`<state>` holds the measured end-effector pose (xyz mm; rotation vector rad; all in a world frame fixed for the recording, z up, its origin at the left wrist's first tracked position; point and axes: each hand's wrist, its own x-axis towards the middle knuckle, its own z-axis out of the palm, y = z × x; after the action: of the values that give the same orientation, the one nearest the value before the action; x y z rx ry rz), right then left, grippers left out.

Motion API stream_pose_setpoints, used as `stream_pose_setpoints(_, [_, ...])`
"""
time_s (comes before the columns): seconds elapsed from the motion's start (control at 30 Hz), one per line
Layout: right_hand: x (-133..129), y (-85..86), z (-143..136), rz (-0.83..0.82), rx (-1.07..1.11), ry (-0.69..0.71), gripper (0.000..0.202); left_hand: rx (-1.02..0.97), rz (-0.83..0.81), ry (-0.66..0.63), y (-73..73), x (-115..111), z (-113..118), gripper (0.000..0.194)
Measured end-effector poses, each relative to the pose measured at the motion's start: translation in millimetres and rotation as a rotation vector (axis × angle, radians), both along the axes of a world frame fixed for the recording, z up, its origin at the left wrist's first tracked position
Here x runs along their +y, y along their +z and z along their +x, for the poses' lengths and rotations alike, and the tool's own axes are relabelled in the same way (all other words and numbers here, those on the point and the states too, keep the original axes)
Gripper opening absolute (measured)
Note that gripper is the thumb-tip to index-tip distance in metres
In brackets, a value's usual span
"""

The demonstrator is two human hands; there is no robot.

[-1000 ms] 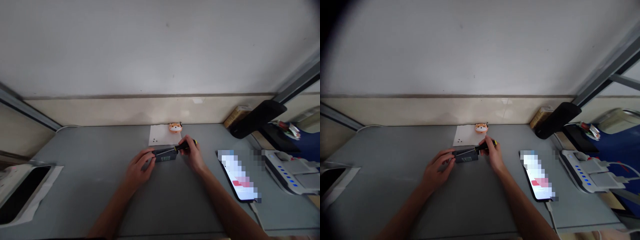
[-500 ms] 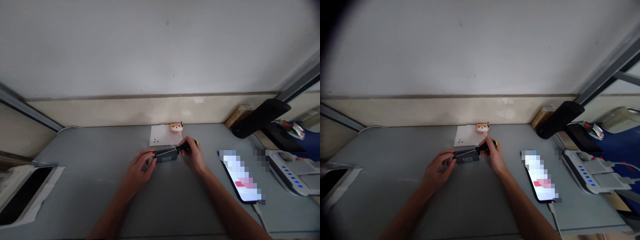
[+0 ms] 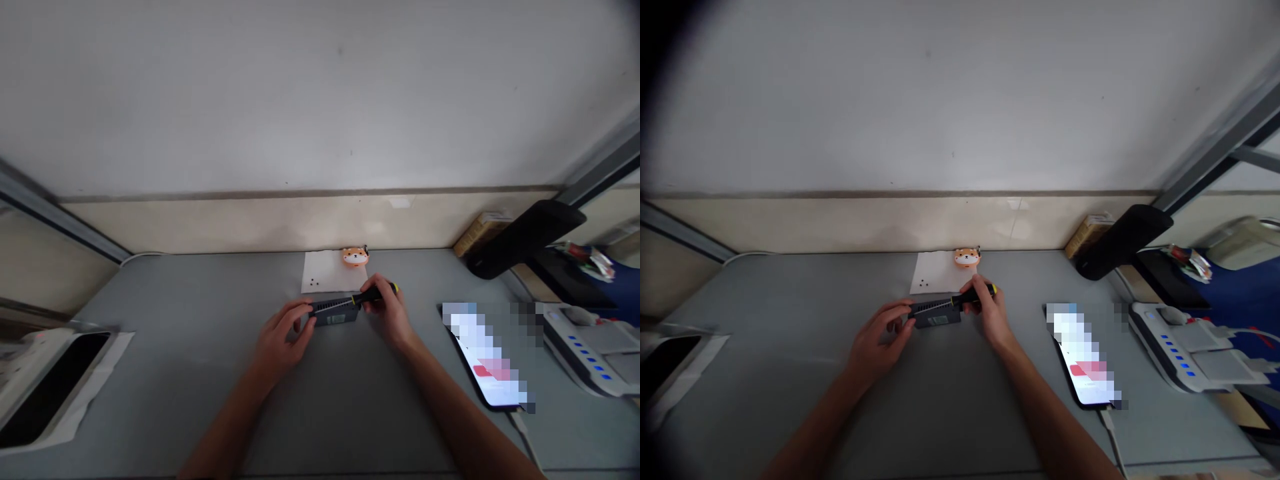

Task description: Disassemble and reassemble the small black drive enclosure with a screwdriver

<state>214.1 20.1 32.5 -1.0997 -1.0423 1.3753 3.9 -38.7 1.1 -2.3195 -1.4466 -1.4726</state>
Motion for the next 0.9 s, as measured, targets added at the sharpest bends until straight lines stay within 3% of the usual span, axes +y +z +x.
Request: stream_pose_setpoints(0.9, [1.8, -1.3, 3.5, 0.017, -0.002, 0.010, 0.047, 0.032, -0.016, -0.023, 1.0, 0.3, -1.9, 0.012])
